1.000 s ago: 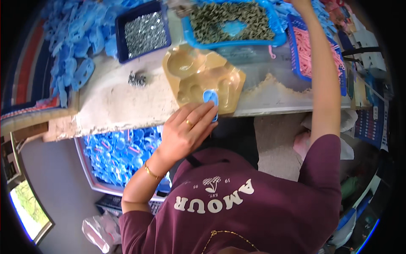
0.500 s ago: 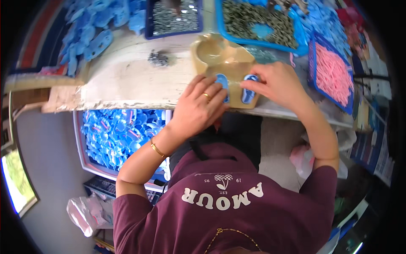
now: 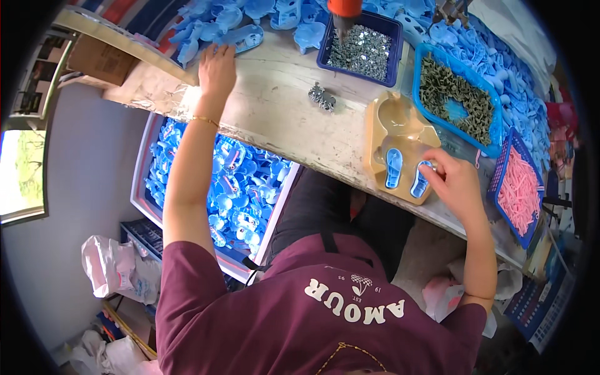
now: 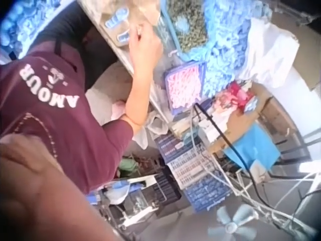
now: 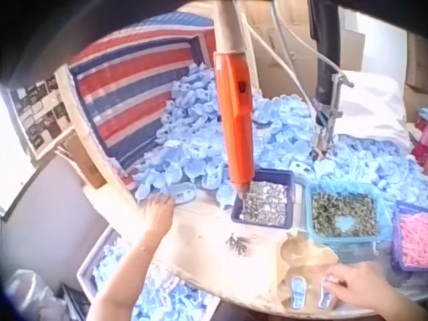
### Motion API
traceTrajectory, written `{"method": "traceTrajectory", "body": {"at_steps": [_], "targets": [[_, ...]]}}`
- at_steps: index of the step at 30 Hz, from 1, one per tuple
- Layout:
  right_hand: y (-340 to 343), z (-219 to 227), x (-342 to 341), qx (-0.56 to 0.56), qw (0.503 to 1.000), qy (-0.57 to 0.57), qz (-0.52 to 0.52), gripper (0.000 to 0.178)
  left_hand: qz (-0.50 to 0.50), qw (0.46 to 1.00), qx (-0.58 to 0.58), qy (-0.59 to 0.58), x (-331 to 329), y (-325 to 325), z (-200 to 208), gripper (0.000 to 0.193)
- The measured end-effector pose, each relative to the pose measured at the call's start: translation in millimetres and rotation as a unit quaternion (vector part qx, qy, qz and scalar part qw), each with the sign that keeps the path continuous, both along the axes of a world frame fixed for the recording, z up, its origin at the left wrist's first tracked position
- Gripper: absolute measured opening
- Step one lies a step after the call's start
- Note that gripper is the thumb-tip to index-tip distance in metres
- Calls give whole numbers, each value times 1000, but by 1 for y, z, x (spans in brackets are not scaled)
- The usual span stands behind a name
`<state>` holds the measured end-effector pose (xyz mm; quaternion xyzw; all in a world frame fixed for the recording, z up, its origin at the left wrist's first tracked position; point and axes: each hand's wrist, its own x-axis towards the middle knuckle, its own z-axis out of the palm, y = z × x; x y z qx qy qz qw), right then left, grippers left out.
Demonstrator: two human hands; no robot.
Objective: Assembling small plastic toys using a pneumatic screwdriver at a factory workbench.
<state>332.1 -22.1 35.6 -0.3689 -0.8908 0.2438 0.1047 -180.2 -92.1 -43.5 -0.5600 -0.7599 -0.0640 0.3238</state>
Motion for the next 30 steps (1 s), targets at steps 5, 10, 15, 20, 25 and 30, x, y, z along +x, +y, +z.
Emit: {"method": "traceTrajectory", "body": {"at_steps": [5, 10, 15, 20, 25, 30], "targets": [[-1, 0, 1, -53, 998, 19, -14, 15, -144, 984, -13, -108, 11, -12, 27, 19], [3, 0, 12, -71, 997, 16, -24, 12, -261, 912, 0, -316, 80, -44, 69, 22], [13, 6, 15, -35, 993, 78, -83, 12, -385, 874, -30, -294, 179, -61, 86, 31], [16, 9, 28, -39, 975, 152, -155, 11, -479, 845, -44, -232, 262, -42, 67, 40], [5, 6, 38, -44, 983, 100, -145, 16, -461, 851, -111, -224, 296, -28, 46, 35], [-4, -1, 44, 22, 996, 86, -16, 47, -452, 862, -97, -207, 300, -28, 45, 31]]}}
